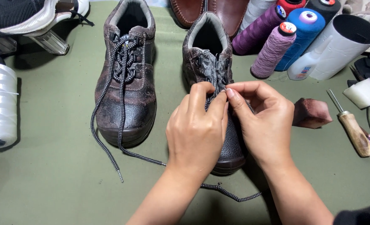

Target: Threading and adjusting shoelaces on a leather boot at a repair workbench.

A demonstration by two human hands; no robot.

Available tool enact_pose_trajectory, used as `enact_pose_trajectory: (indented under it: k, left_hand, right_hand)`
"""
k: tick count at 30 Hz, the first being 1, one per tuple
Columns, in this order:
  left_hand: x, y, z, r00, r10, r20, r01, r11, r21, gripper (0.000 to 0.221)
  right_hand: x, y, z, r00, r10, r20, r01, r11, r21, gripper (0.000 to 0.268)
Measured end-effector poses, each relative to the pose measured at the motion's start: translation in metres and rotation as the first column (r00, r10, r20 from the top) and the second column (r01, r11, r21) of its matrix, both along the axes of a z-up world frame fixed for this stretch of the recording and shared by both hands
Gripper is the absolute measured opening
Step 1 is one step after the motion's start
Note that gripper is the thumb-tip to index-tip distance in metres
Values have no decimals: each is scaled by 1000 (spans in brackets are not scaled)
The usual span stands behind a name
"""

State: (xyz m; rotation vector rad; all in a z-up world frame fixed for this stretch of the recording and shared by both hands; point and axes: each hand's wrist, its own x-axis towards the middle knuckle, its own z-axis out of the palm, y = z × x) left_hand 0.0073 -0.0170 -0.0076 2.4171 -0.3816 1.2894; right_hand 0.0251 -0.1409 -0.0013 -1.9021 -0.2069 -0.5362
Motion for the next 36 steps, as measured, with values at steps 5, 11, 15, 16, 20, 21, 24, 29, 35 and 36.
enact_pose_trajectory:
  k: [5,11,15,16,20,21,24,29,35,36]
  left_hand:
    - [2,-2,0,999,4,38,-4,1000,3,6]
    - [2,-6,-1,999,-26,-33,23,996,-87,7]
    - [-1,-6,3,984,-76,-162,44,981,-190,12]
    - [-2,-6,3,984,-78,-163,46,980,-192,12]
    - [-3,-7,1,970,-41,-239,-28,960,-279,18]
    - [-2,-7,1,968,-39,-248,-33,959,-280,18]
    - [-1,-5,0,974,-63,-219,2,963,-271,22]
    - [-1,-5,-5,981,-57,-183,10,969,-249,11]
    - [-3,-5,-4,979,-43,-198,-4,973,-230,17]
    - [-3,-5,-4,982,-21,-186,-19,976,-216,19]
  right_hand:
    - [1,-3,3,997,22,-75,-15,995,103,7]
    - [6,-13,3,987,14,-157,-13,1000,3,3]
    - [7,-18,6,972,63,-225,-71,997,-29,1]
    - [7,-19,7,972,61,-226,-70,997,-31,1]
    - [9,-23,7,952,119,-280,-108,993,54,6]
    - [9,-24,5,941,154,-301,-129,986,104,9]
    - [8,-23,9,940,152,-306,-138,988,67,12]
    - [11,-25,4,937,190,-294,-170,981,94,17]
    - [12,-28,2,953,159,-256,-150,987,54,15]
    - [12,-29,2,955,147,-258,-140,989,45,14]
